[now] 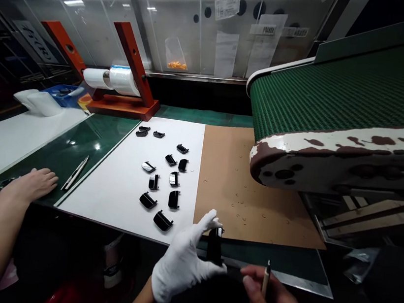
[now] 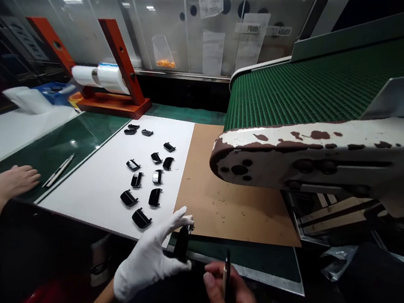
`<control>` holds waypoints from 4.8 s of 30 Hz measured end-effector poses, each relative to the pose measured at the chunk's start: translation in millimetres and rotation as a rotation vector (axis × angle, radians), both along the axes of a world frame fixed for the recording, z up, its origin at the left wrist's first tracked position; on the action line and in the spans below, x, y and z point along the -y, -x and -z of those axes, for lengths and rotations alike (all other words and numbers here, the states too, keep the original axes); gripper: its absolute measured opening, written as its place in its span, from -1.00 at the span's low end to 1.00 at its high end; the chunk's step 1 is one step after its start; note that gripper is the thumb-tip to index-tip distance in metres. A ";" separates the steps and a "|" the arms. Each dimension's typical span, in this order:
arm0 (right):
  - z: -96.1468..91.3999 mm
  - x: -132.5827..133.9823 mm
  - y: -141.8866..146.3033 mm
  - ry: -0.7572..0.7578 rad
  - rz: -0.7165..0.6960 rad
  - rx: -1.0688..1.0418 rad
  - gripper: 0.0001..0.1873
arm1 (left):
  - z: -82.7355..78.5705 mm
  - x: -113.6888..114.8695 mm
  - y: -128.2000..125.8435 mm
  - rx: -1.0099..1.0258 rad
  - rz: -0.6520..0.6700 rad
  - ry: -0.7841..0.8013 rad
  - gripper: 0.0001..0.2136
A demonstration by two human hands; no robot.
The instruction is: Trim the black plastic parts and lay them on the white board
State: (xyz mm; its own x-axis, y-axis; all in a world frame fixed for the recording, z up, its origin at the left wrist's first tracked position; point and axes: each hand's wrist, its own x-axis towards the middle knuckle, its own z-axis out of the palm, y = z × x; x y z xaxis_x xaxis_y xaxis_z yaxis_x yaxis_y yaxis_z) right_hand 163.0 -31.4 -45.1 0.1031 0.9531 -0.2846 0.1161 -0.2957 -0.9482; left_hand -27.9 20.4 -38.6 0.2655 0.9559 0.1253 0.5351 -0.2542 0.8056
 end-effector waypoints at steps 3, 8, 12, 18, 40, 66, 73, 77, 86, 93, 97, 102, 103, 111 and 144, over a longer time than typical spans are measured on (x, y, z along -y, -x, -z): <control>-15.1 -17.1 -5.4 -0.223 -0.072 0.134 -0.76 | -12.3 17.7 -6.2 0.249 0.056 0.061 -0.06; -32.9 -34.6 -1.8 -0.424 -0.181 0.162 -0.92 | -11.9 27.6 -17.6 0.524 0.153 0.068 -0.13; -36.5 -35.1 -2.3 -0.475 -0.167 0.185 -0.95 | -20.0 24.7 -20.3 0.476 0.179 0.107 -0.14; -36.4 -33.3 -4.3 -0.506 -0.162 0.185 -0.94 | -31.4 19.3 -21.1 0.291 0.199 0.039 -0.01; -56.5 -29.5 -34.3 -0.322 -0.550 0.355 -0.70 | -29.8 27.0 -19.3 0.318 0.059 -0.077 -0.14; -73.9 -36.5 -2.3 -0.476 -0.800 0.924 -0.22 | -35.6 35.4 -21.3 0.471 0.063 -0.032 -0.12; -69.4 -34.0 -0.1 -0.524 -0.726 0.887 -0.14 | -35.6 35.4 -19.6 0.479 0.066 0.015 -0.08; -67.6 -33.7 -1.4 -0.563 -0.742 0.908 -0.12 | -38.0 33.9 -19.9 0.484 0.068 0.023 -0.08; -67.2 -33.4 2.4 -0.751 -0.634 0.960 -0.10 | -40.2 35.8 -20.5 0.489 0.048 -0.019 -0.14; -62.5 -31.8 1.3 -0.810 -0.620 0.975 -0.06 | -38.4 35.8 -23.9 0.436 0.003 -0.087 -0.17; -62.0 -31.7 1.2 -0.856 -0.607 1.003 -0.07 | -39.6 33.5 -25.1 0.426 -0.023 -0.117 -0.16; -61.9 -32.7 1.7 -0.896 -0.595 1.045 -0.11 | -43.0 31.4 -26.2 0.448 -0.041 -0.108 -0.17; -61.8 -32.8 1.7 -0.898 -0.593 1.052 -0.11 | -43.6 31.3 -26.6 0.456 -0.043 -0.098 -0.18; -62.8 -33.7 2.2 -0.947 -0.604 1.071 -0.16 | -43.5 32.8 -25.9 0.442 -0.061 -0.037 -0.21; -20.6 6.0 -6.1 0.001 -0.059 0.012 -0.45 | -17.9 26.8 -34.2 0.831 -0.003 0.110 -0.11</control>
